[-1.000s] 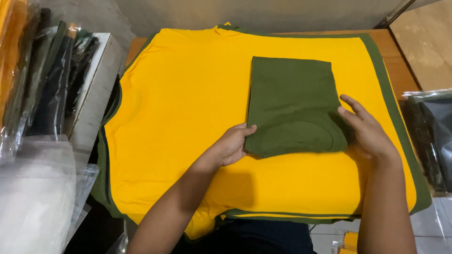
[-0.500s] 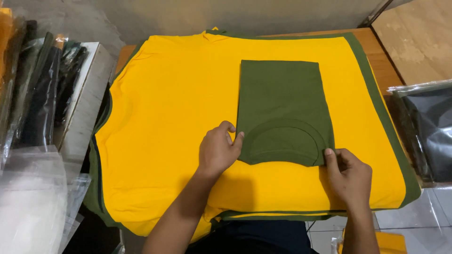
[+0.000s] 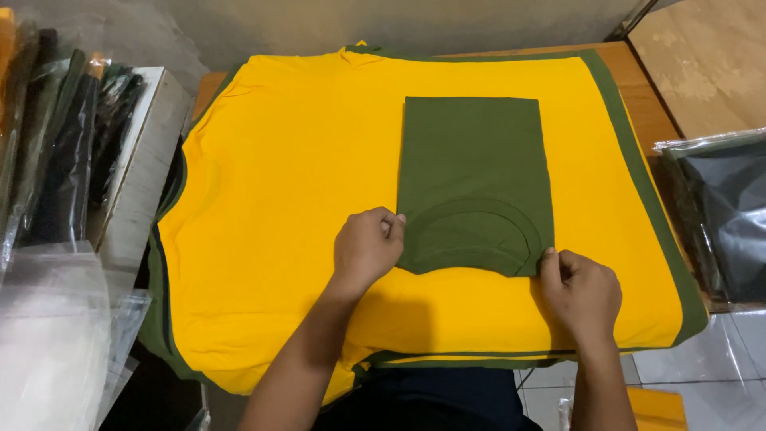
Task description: Folding a green t-shirt and placing it into a clear plastic packaging bag.
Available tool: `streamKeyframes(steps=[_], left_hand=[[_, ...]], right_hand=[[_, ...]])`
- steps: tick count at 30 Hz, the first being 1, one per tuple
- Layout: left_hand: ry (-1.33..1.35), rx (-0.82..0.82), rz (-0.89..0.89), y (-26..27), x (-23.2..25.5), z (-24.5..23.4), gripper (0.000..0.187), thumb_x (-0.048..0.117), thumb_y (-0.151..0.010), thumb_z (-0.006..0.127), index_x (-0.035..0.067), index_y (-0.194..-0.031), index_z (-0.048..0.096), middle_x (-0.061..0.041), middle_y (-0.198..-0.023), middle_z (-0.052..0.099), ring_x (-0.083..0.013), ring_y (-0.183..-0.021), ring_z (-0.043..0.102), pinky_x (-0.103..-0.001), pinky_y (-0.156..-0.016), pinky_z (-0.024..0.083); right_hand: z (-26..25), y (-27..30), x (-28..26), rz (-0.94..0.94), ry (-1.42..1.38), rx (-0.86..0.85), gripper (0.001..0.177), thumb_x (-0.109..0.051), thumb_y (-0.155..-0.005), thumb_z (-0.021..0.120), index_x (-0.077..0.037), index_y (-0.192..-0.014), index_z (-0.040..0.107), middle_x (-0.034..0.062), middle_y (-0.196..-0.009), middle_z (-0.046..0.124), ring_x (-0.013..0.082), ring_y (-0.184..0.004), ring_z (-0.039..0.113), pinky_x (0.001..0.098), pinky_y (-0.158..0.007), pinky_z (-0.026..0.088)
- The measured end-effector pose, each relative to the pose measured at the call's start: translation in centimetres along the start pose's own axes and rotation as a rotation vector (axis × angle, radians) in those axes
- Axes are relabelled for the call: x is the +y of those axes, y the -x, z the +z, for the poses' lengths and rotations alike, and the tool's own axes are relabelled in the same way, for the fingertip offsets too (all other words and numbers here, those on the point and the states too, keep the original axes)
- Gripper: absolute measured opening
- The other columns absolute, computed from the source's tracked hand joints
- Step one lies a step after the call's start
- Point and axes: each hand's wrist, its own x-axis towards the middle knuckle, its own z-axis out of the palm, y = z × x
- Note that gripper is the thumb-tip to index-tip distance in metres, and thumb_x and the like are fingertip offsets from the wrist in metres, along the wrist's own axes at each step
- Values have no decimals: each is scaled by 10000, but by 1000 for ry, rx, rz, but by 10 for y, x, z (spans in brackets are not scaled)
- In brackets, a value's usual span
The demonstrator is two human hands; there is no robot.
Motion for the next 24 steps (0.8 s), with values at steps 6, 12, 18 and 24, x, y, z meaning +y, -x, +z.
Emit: streamKeyframes(steps=[6,12,18,24], left_hand=[[-285,71,107,8,10,6,349,252,-989,637,24,-726,665,-80,-526,566,-165,-464,583,-288,-408,429],[-467,325,445,-25,24,20,190,225,-907,630,37,-935,625,-130,-797,554,-296,-753,600,-382,-578,487],[-335,23,509,-76,62,38,560,277,-1068,381,-16,-1540,452,-341,-1596,372,-520,-1535,219,-678,-1231,135],[-582,-186,162,-125,59,44,705,542,-1036,154,235,-1666,230,-102,-1756,55,-389,-1606,-29,-645,-1227,-112]], right_hand=[[-9,-3,-18,38,73,24,452,-136,-1042,595,-47,-604,663,119,-440,525,222,-432,493,315,-497,334],[-10,-58,-21,-19,234,58,422,-408,-1116,580,-35,-1234,737,172,-926,730,389,-942,713,509,-764,550],[29,-120,-99,-500,83,-40,560,-185,-1056,570,204,-1448,476,476,-1477,386,644,-1411,317,711,-1144,278],[83,-185,-75,-335,269,-375,811,-614,-1085,221,-33,-1650,226,256,-1714,123,448,-1583,49,613,-1262,68]])
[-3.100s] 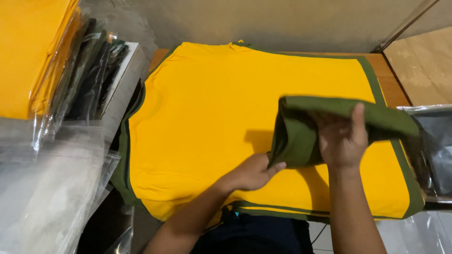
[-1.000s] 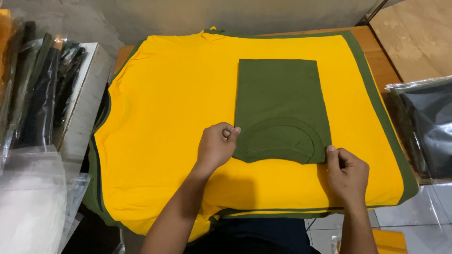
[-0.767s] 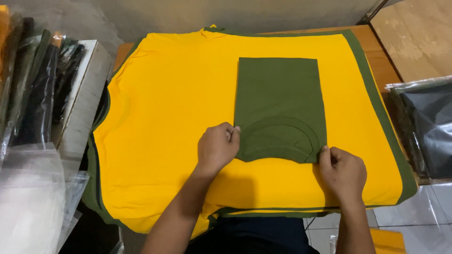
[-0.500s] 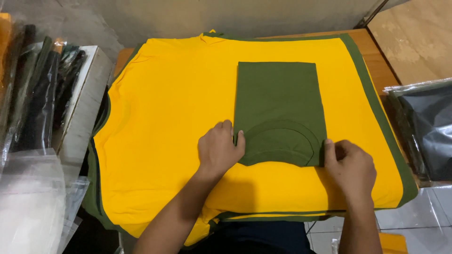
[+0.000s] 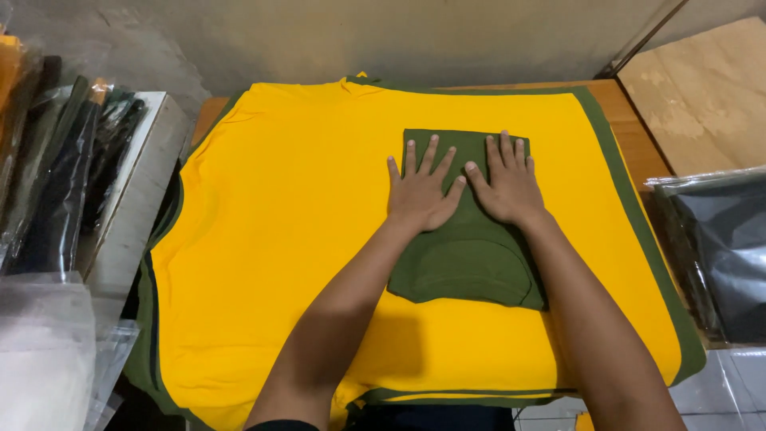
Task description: Folding a green t-shirt and placing it into a clear plastic packaging bag.
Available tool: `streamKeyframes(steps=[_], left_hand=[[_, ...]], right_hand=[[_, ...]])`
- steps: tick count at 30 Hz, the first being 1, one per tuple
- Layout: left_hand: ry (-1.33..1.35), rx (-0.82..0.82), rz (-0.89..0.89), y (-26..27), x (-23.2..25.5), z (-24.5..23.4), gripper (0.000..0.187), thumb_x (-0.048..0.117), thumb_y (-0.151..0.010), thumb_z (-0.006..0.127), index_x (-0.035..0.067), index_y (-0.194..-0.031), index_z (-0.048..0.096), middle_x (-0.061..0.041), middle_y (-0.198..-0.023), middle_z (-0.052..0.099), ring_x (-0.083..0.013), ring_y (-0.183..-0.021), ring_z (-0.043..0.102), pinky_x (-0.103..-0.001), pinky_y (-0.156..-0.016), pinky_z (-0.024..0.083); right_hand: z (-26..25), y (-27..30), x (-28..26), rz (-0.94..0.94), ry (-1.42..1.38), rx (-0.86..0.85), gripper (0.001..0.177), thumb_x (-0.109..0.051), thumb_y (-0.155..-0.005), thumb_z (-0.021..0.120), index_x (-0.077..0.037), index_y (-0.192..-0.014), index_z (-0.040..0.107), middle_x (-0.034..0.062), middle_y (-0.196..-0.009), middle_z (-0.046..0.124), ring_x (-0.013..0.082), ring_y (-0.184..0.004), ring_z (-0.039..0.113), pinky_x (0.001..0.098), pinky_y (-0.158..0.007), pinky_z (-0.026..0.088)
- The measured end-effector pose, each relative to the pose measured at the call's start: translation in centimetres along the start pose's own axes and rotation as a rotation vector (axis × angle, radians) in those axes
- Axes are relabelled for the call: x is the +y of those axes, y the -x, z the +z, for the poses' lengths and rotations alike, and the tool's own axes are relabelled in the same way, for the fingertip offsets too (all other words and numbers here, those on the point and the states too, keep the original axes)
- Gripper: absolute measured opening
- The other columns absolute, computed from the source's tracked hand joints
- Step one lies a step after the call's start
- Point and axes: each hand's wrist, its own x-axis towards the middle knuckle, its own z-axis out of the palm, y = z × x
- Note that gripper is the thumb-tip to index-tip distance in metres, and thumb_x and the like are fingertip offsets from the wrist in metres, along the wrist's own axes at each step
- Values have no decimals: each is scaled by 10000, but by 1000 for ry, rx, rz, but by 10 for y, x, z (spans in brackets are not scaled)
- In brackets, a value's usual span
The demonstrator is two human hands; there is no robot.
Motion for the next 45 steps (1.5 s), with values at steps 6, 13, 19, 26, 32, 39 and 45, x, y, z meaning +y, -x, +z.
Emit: streamKeyframes(steps=[6,13,19,26,32,39,45], left_hand=[[79,23,-89,-27,-21,2,779,689,-1000,105,305,-1678,135,-109,-1755,2,-407,-1598,-73,-662,-1204,-176],[77,64,-177,-11,-23,-1,849,684,-997,32,189,-1686,52,-187,-1742,-23,-411,-1589,-115,-683,-1176,-205],[14,37,-165,39,-22,-3,859,679,-997,-24,158,-1680,-7,-222,-1734,-47,-419,-1584,-125,-696,-1160,-217],[-33,26,-14,123,-13,6,882,682,-982,-21,136,-1674,8,-264,-1717,-35,-446,-1575,-112,-726,-1153,-178],[-56,93,56,171,2,13,1033,803,-910,33,98,-1664,79,-299,-1704,-37,-462,-1569,-108,-730,-1159,-169],[-104,122,-13,206,-6,47,1080,844,-872,17,106,-1660,52,-296,-1700,-38,-462,-1564,-132,-729,-1150,-186],[-452,554,-12,247,-23,89,1084,948,-833,51,240,-1650,126,-211,-1727,-3,-414,-1605,-54,-733,-1203,14]], right_hand=[[3,-18,24,194,-202,-57,862,-722,-1054,126,-132,-1683,120,183,-1736,30,329,-1601,-52,564,-1251,-89],[0,12,25,298,-109,-49,906,-735,-1049,36,-88,-1676,133,186,-1739,29,356,-1599,-48,591,-1249,-89],[-6,61,18,317,-140,-21,885,-721,-1056,5,-108,-1679,138,197,-1736,49,363,-1595,-59,606,-1227,-123],[6,118,19,248,-212,107,853,-699,-1085,42,-103,-1688,132,254,-1723,66,405,-1584,-49,660,-1185,-136],[0,139,4,265,-243,127,854,-704,-1089,37,-104,-1687,145,256,-1723,91,408,-1586,-29,655,-1174,-164],[-6,183,-7,248,-189,178,811,-647,-1115,79,-72,-1676,195,279,-1709,155,415,-1593,33,645,-1186,-131],[-7,214,-5,264,-61,238,790,-575,-1043,159,-55,-1626,283,233,-1674,267,416,-1559,154,681,-1183,17]])
